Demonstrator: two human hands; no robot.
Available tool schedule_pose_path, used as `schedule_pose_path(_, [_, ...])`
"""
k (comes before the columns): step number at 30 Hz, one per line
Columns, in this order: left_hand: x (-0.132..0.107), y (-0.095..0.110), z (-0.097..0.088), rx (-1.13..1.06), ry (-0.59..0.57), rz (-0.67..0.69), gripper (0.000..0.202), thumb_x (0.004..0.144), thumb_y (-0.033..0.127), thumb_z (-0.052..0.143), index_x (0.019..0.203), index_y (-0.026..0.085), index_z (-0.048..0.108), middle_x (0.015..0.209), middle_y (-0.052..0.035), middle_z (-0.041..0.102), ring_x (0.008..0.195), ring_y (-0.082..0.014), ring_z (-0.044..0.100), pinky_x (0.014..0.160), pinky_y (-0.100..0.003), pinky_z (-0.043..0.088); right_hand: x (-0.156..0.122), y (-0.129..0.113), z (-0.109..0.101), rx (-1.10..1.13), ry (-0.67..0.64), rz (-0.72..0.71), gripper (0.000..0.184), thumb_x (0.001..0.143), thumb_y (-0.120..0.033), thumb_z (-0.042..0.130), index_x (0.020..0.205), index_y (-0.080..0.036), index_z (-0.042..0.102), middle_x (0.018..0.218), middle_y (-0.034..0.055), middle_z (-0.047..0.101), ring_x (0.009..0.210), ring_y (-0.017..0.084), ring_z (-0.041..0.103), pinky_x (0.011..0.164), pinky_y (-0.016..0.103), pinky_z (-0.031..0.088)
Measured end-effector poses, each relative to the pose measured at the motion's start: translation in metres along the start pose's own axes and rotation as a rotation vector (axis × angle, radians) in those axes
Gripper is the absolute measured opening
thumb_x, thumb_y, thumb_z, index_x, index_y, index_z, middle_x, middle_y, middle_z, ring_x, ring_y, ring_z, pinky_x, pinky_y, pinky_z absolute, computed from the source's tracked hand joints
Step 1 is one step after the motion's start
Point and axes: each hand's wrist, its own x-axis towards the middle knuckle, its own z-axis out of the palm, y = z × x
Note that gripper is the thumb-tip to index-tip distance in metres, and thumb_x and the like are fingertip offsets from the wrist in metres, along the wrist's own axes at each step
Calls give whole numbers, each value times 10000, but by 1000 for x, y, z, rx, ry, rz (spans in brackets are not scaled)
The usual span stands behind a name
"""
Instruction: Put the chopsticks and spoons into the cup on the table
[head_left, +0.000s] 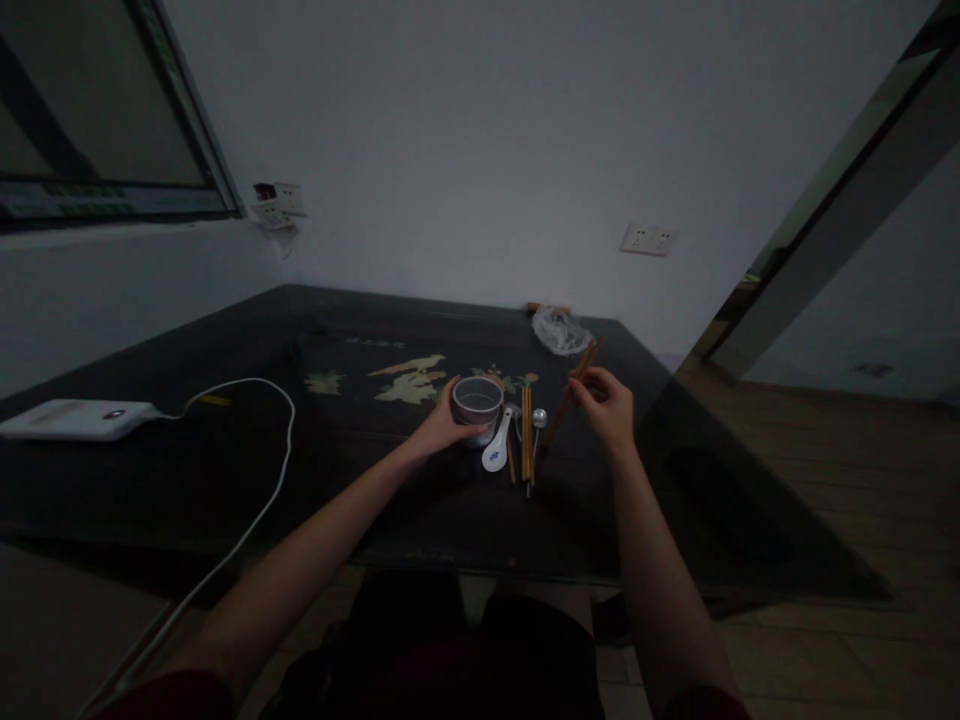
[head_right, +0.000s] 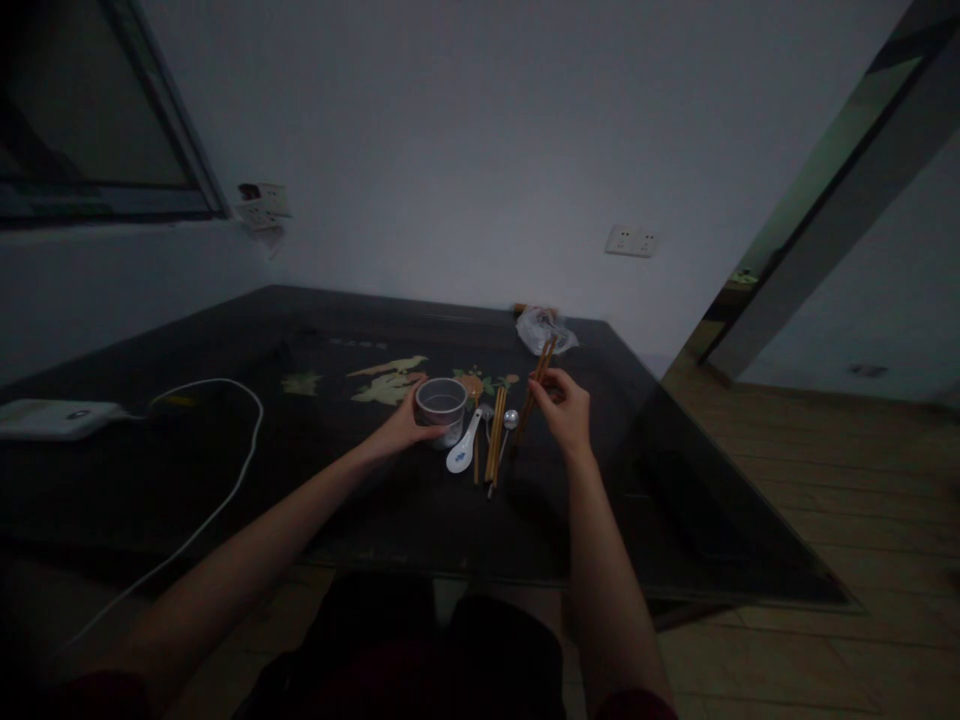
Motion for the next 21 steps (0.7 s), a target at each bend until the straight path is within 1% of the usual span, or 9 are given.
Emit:
schedule_pose_path(4, [-2,1,0,-3,-44,-23,1011,523,282,829,1357,140,277,1362,-209,416,1274,-301,404,1077,-478,275,0,-3,0,31,-4,37,298,742,-444,638,821,-157,654,729,42,667,642,172,631,560,266,514])
schedule_pose_path(9, [-4,4,-2,16,-68,-62,893,537,252,824,1303,145,378,1317,-186,487,1236,-300,456,1058,-489,310,-1,-12,-2,60,27,40,288,727,-434,663,790,-153,652,697,27,659,596,156,622,542,265,514])
schedule_pose_path(12, [-2,3,-4,14,-77,-86,850,534,244,829,1269,138,416,1286,-179,523,1220,-294,477,1050,-475,331,2,-24,-7,125,129,22,269,716,-416,679,775,-156,645,680,19,654,579,151,620,530,267,521])
schedule_pose_path(16, [-1,2,-5,8,-75,-116,827,522,220,834,1241,133,435,1287,-177,528,1205,-283,496,1042,-456,352,14,-48,-11,214,348,-56,250,734,-401,667,797,-162,628,677,6,635,596,149,625,506,256,523])
schedule_pose_path(18, [0,2,-5,-11,-87,-110,825,517,209,835,1238,135,439,1285,-173,532,1197,-280,505,1039,-452,358,21,-63,-6,226,420,-94,248,753,-404,649,813,-165,621,697,2,625,600,140,620,504,250,526])
schedule_pose_path(21, [0,2,-5,-20,-100,-87,821,517,209,835,1238,142,448,1277,-159,544,1195,-277,508,1043,-452,353,29,-84,9,206,445,-149,244,787,-412,613,838,-174,612,720,2,614,620,129,612,512,240,532])
